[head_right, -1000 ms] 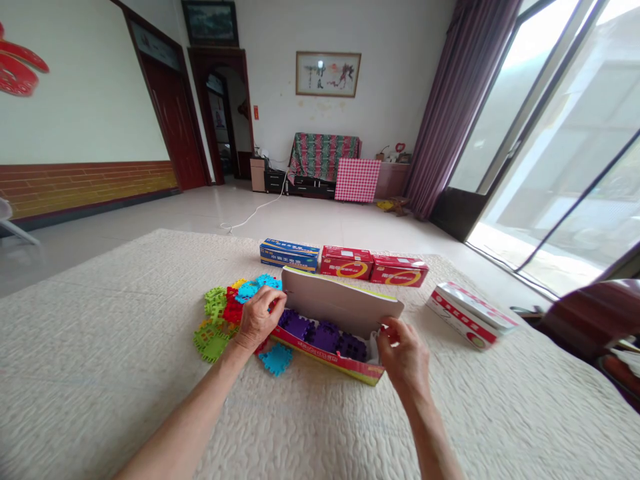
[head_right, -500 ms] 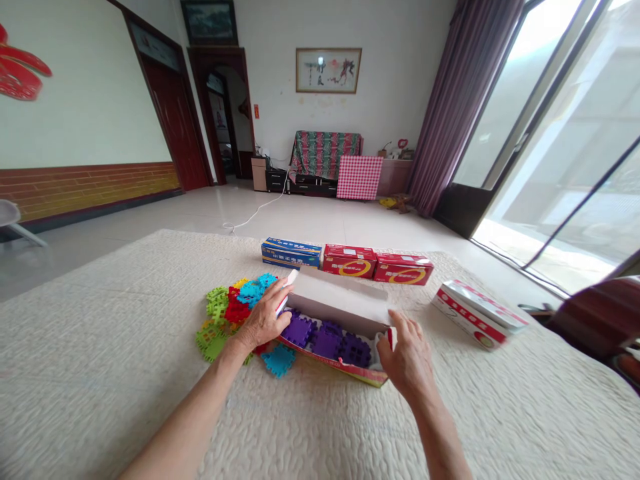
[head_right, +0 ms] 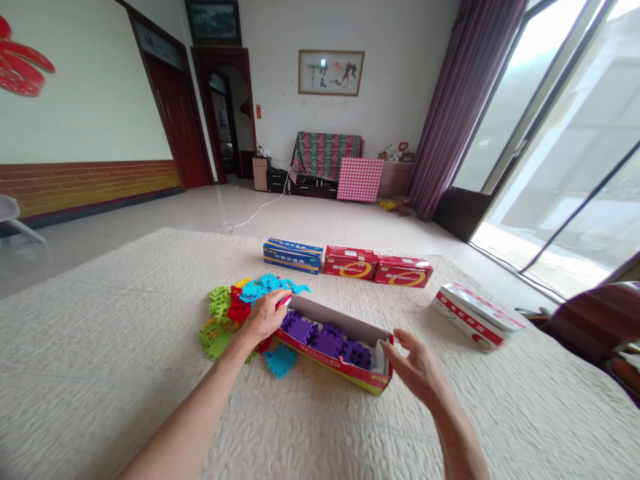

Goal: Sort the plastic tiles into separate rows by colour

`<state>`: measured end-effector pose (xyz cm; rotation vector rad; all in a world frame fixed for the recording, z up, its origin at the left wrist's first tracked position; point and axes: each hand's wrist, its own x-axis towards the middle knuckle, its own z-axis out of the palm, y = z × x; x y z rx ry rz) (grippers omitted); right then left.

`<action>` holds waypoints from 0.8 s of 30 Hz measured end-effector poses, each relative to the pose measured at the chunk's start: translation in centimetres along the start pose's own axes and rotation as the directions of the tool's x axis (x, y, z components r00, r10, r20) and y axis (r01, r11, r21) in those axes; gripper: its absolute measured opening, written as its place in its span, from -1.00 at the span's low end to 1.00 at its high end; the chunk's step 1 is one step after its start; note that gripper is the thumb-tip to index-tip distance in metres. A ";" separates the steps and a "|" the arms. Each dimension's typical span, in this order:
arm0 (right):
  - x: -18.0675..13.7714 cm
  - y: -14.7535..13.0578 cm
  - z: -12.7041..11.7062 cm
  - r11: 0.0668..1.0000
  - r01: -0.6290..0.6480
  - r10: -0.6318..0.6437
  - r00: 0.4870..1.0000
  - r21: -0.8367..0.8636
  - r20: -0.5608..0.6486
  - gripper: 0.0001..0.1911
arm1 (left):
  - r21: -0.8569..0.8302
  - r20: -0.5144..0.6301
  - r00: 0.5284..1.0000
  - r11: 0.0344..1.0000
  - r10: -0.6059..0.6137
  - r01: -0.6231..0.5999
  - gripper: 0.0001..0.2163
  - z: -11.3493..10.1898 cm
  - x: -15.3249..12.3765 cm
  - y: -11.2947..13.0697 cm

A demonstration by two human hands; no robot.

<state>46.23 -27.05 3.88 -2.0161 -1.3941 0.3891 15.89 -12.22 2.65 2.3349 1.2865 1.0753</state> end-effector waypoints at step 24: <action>-4.2 -1.8 1.0 0.998 -0.055 0.053 0.998 -0.039 -0.041 -0.71 | 0.043 -0.022 0.996 0.996 0.083 -0.082 -0.60 0.1 -0.1 0.5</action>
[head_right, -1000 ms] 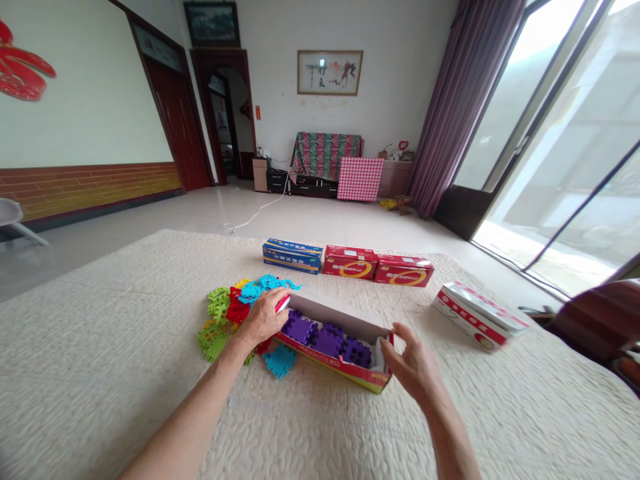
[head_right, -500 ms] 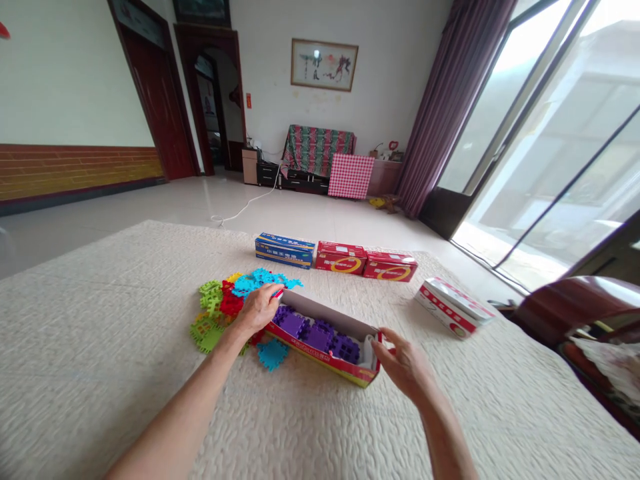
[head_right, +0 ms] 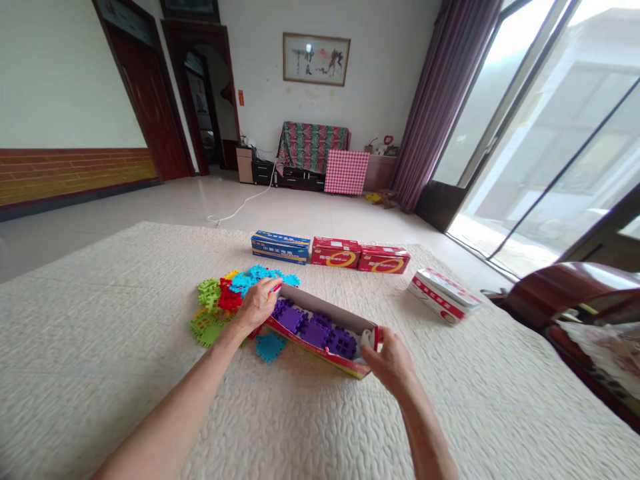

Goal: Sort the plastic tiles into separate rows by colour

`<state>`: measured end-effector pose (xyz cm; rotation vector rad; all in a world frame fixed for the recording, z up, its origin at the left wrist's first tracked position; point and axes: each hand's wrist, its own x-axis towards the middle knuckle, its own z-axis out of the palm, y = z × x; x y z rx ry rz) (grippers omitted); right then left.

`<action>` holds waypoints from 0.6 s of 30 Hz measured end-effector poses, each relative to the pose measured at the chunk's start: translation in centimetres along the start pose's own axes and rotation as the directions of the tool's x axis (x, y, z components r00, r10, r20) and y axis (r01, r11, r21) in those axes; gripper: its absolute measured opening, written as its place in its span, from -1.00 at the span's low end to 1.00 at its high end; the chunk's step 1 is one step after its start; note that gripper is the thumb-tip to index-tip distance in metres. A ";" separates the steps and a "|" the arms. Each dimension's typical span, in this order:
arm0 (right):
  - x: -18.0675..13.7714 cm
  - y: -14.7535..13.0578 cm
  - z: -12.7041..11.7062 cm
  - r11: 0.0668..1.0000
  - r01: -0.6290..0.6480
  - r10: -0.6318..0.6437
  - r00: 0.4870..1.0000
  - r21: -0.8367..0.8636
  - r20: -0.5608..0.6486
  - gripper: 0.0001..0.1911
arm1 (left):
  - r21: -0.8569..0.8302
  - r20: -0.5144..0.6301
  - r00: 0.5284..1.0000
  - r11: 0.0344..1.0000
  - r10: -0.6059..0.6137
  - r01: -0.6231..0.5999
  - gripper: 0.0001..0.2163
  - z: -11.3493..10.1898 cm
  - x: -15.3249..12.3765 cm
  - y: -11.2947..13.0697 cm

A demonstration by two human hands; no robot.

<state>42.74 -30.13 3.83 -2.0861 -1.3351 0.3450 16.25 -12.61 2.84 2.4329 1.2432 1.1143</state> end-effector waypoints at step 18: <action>-0.3 1.0 0.0 0.987 0.049 -0.070 0.988 -0.152 -0.137 -0.49 | 0.237 0.265 0.964 0.970 -0.016 -0.049 -0.69 -0.5 0.8 0.3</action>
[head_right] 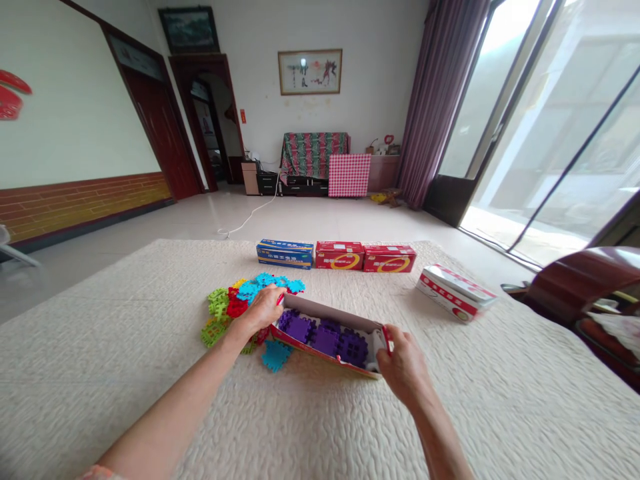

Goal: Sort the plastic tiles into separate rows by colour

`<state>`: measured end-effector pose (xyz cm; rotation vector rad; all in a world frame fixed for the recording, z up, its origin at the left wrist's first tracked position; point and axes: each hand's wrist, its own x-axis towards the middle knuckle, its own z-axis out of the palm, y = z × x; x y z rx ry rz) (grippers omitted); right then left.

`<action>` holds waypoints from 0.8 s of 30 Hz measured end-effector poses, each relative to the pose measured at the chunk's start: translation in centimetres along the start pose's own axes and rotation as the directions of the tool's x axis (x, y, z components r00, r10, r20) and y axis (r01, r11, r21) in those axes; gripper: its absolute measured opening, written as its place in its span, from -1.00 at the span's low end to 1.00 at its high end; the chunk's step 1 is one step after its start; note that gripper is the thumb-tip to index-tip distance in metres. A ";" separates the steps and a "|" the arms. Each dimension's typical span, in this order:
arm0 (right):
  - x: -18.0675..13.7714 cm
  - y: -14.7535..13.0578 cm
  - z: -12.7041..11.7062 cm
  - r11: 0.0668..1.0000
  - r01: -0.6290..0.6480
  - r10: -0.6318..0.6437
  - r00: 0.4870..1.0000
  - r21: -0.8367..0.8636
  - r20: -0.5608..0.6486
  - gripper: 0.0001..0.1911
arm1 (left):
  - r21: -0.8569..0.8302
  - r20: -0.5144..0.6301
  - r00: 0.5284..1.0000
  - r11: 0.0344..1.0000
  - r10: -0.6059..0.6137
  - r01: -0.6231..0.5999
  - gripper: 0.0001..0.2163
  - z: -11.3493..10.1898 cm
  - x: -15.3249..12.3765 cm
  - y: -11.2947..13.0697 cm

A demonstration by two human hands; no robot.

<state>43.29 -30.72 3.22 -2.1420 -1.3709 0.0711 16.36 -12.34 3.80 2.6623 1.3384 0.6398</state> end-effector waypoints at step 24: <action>8.5 -6.8 7.1 0.902 0.390 -0.217 0.777 0.182 -0.590 -0.64 | -0.181 -0.636 0.756 0.982 -0.153 0.047 -0.86 -2.3 6.5 -6.9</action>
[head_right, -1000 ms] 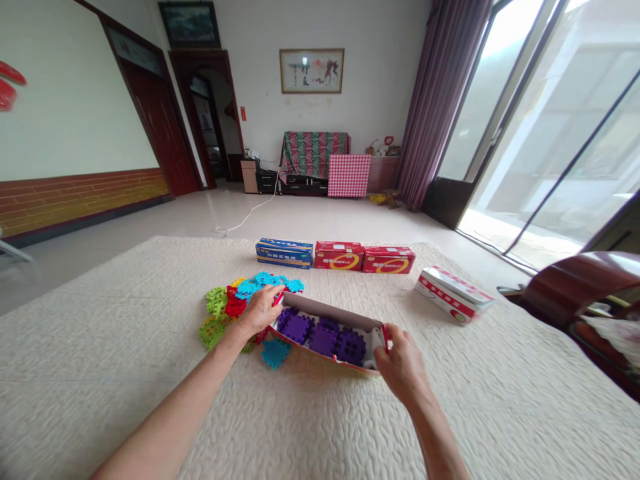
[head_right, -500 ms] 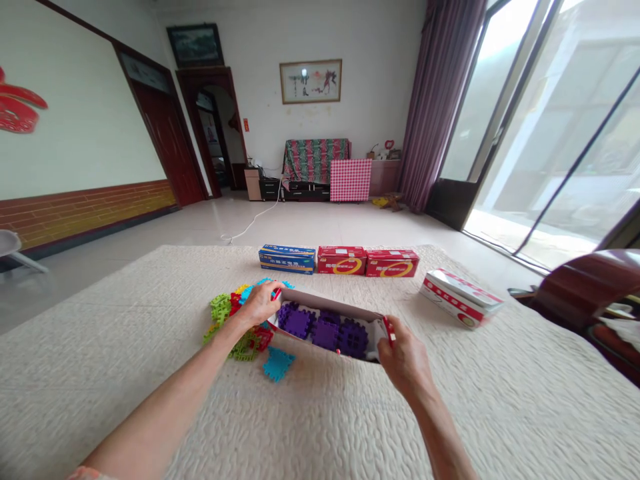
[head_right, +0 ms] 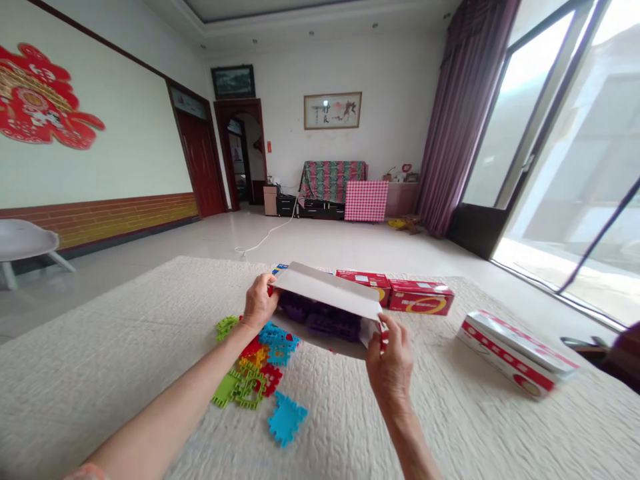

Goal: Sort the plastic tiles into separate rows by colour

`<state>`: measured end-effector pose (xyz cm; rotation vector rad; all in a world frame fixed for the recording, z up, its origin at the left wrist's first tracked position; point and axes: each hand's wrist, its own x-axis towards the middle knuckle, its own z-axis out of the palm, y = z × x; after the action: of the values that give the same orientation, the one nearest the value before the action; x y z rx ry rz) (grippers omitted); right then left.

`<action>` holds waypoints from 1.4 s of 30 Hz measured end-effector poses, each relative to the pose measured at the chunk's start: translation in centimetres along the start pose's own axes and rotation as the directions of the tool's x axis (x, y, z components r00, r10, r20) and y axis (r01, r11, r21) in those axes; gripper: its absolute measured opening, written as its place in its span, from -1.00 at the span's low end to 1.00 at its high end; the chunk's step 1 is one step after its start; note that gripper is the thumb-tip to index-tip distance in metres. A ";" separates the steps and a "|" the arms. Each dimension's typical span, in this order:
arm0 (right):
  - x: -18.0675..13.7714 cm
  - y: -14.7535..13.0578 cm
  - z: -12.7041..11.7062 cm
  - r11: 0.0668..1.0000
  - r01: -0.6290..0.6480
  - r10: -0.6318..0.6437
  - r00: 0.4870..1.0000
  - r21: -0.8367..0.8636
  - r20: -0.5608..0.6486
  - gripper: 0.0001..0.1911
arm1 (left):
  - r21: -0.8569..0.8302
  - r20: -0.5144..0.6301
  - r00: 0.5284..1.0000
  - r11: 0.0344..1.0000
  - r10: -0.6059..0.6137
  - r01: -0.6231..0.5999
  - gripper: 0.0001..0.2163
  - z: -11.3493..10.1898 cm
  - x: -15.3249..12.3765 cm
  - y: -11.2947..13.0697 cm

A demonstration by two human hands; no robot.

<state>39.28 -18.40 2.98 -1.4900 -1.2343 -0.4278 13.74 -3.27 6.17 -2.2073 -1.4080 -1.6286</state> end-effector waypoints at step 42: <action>3.7 -2.8 12.4 0.971 0.116 -0.088 0.987 0.208 -0.137 -0.64 | 0.280 -0.066 0.996 0.959 0.053 -0.032 -0.71 -1.2 6.3 -6.8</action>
<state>34.09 -6.21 3.17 -1.2011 -1.2187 -0.4357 8.35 3.98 8.60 -1.9857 -1.4573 -1.3828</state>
